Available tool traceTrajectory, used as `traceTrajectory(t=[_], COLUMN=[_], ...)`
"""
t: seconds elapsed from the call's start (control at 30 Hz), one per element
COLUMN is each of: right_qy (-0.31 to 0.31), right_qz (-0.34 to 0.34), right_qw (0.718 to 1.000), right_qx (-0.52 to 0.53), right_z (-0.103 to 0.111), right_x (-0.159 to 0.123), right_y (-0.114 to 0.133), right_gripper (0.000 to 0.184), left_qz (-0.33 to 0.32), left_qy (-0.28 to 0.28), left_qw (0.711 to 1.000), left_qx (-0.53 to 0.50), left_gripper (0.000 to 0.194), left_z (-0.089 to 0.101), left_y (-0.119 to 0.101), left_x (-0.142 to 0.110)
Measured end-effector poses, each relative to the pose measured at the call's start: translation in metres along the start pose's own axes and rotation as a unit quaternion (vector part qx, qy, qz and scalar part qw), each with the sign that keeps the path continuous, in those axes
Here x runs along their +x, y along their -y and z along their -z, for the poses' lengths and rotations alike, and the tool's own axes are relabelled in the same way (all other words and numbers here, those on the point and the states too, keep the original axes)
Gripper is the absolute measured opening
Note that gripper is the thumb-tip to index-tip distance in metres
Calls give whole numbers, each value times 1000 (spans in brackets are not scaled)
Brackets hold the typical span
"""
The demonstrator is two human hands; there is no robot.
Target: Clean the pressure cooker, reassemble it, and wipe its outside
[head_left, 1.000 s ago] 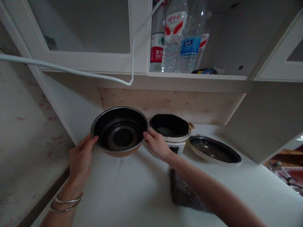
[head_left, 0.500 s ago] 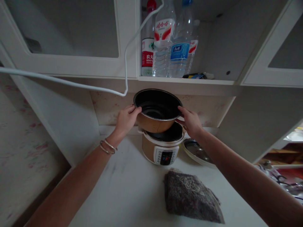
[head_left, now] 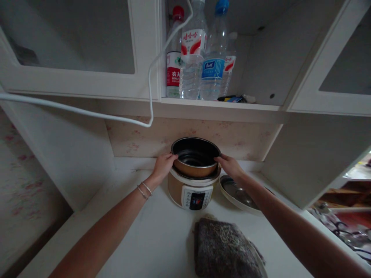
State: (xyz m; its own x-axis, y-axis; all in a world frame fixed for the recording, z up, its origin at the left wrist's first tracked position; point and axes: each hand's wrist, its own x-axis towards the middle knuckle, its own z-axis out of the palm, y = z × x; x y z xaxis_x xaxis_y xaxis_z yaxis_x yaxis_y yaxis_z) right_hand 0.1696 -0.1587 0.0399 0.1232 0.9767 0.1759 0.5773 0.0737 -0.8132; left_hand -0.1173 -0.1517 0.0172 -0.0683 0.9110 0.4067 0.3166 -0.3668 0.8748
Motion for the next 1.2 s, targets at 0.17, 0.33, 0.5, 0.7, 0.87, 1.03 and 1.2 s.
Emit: traceTrajectory(t=[0.17,0.33,0.5,0.7,0.87,1.03,1.2], right_qy=[17,27,28,8,18,311,252], right_qz=[-16,-31,-26,28,4,-70,-202], right_qw=[998,995,994,999,999,946,946], right_qx=[-55,-94,-98,-46,46,58,-35], right_z=[-7,-11,-15,-12,12,50,59], right_x=[1,-1,-5,-9,-54,-111,-123], right_y=[-15,-15,-17,-24,-39,-102,-182], right_gripper=[38,38,34,36,51,48,33], left_qz=[-8,-21,-40,1,10,18,52], left_qy=[16,30,46,50,1,17,14], left_qw=[998,994,989,986,976,975,976], left_qx=[65,104,132,161,216,220,213], left_gripper=[28,26,25,27,38,36,35], left_z=[-3,-4,-5,-1,13,15,-3], left_y=[11,20,25,28,36,50,64], left_x=[-5,-5,-6,-12,-11,10,40])
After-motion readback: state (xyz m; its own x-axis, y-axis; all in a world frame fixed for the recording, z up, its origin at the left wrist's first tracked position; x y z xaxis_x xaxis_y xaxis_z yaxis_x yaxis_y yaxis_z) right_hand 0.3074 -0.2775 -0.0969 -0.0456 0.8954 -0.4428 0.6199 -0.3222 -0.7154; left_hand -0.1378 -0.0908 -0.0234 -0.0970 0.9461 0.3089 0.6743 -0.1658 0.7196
